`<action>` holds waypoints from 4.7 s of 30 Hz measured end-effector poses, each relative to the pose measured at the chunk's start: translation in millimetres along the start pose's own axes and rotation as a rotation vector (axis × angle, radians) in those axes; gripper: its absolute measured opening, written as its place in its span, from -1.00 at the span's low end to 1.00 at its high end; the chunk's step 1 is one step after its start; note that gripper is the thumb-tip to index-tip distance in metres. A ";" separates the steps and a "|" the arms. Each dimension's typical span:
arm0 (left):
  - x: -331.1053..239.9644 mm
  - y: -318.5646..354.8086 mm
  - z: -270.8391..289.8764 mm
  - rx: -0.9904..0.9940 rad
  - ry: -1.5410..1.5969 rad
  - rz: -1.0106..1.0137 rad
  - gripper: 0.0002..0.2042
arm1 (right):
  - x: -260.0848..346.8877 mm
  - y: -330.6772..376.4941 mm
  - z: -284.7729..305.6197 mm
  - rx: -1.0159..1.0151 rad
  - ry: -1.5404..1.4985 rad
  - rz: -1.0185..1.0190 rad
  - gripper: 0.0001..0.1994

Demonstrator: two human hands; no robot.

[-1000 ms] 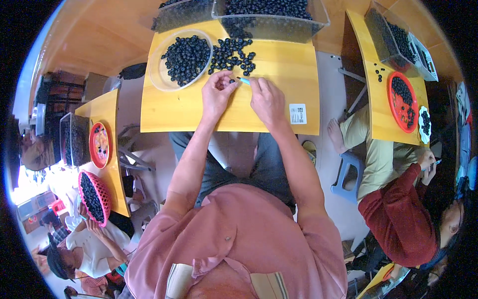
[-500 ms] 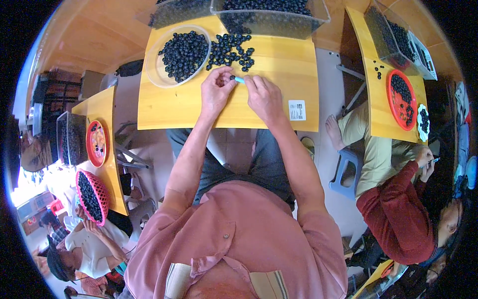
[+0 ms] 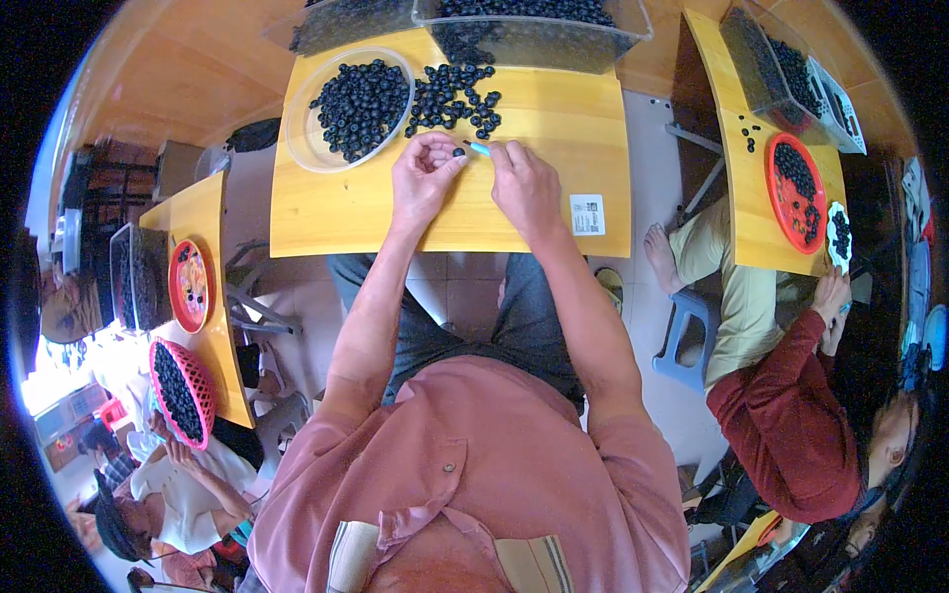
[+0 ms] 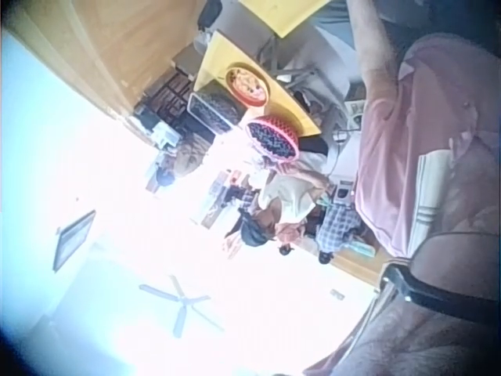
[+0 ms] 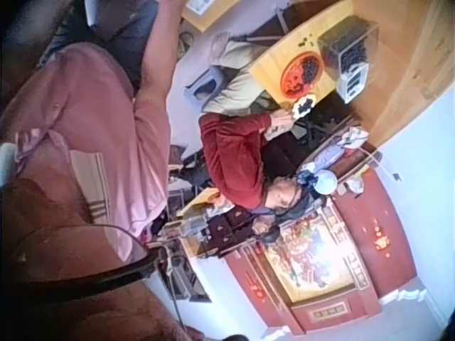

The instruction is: The person sorts blueberries on a table by hand, separating out stems or damaged fruit.

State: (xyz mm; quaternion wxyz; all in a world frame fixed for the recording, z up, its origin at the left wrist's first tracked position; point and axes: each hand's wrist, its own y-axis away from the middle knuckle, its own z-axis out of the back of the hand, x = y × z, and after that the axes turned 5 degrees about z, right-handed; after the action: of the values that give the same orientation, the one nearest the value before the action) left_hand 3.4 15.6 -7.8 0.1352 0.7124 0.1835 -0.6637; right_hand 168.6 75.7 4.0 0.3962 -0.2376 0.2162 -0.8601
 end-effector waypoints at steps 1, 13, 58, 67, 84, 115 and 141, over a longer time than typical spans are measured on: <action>-1.6 -0.1 -1.4 0.001 0.001 0.000 -0.69 | -0.6 1.0 -0.4 -0.008 -0.004 0.006 -0.75; -2.4 -1.8 -1.7 -0.050 -0.081 0.043 -0.69 | 2.1 2.4 3.3 -0.032 -0.035 0.087 -0.74; -1.3 -2.5 3.3 -0.105 -0.044 -0.011 -0.80 | 1.0 3.2 3.6 -0.004 -0.012 0.004 -0.69; -0.4 -3.3 3.8 -0.052 -0.182 -0.021 -0.77 | 1.7 3.8 2.5 -0.032 -0.008 0.033 -0.72; 2.0 -2.1 -0.8 -0.017 -0.040 0.057 -0.68 | 1.7 2.5 1.8 -0.010 -0.008 0.054 -0.75; -35.4 -6.0 33.3 -0.313 -0.417 -0.313 -0.87 | 1.2 2.5 4.1 -0.030 0.027 -0.012 -0.72; -18.4 -13.4 3.5 -0.145 -0.578 -0.057 -0.81 | 0.5 1.2 7.2 -0.098 -0.018 -0.009 -0.70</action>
State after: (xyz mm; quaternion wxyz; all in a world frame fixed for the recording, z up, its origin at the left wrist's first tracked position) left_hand -6.6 24.6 10.9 0.2134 0.4769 0.2044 -0.8278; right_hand 173.3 73.3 9.2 0.3823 -0.2653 0.2535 -0.8480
